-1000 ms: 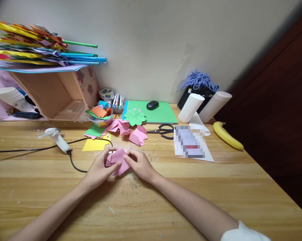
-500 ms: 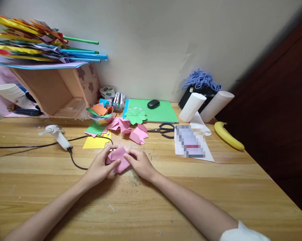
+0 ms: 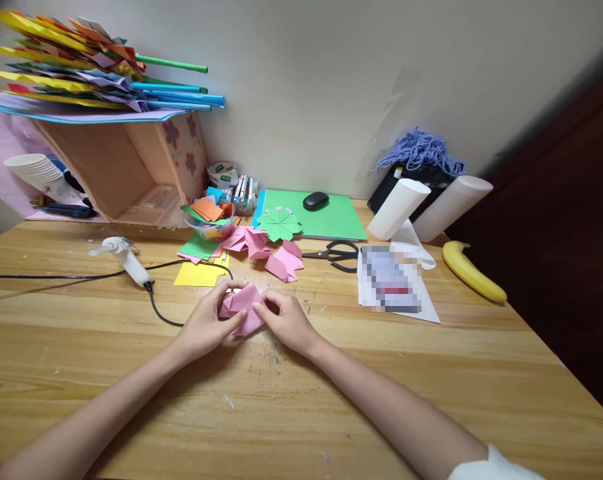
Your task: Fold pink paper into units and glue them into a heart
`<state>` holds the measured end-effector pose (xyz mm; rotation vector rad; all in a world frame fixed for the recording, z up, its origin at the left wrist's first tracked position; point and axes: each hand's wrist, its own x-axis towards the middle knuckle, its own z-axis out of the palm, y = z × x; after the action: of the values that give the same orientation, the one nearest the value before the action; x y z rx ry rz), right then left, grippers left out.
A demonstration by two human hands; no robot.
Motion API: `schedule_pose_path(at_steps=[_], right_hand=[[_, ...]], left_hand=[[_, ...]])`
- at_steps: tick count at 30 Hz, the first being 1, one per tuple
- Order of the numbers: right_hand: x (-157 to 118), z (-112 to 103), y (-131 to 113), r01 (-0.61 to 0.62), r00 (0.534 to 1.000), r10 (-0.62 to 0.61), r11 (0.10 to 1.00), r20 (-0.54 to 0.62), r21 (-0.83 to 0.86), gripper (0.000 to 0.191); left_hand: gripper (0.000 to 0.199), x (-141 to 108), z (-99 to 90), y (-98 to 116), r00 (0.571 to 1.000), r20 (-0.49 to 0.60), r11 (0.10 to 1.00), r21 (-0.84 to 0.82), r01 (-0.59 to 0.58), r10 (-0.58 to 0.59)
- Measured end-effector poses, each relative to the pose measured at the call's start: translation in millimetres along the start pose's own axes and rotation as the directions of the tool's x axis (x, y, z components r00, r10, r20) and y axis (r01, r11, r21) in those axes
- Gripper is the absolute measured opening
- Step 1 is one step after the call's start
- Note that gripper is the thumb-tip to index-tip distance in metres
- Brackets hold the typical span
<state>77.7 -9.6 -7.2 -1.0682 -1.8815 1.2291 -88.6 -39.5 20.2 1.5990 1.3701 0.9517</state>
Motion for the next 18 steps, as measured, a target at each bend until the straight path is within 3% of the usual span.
schedule_pose_path(at_steps=[6,11,18], right_hand=[[1.1,-2.5,-0.2,0.005,1.0,-0.006,1.0,0.022,0.027,0.029],[-0.2,-1.6,-2.9,-0.027,0.998,0.027,1.0,0.06,0.012,0.022],[-1.0,-1.2,-4.4,0.0,1.0,0.0,0.999,0.018,-0.044,0.018]], left_hand=[[0.033,1.5,-1.7,0.2,1.0,-0.012,1.0,-0.004,0.007,-0.007],[0.033,0.3,0.1,-0.7,1.0,0.007,1.0,-0.014,-0.007,0.007],[0.037,0.1,2.4,-3.3,1.0,0.009,1.0,0.019,-0.02,0.02]])
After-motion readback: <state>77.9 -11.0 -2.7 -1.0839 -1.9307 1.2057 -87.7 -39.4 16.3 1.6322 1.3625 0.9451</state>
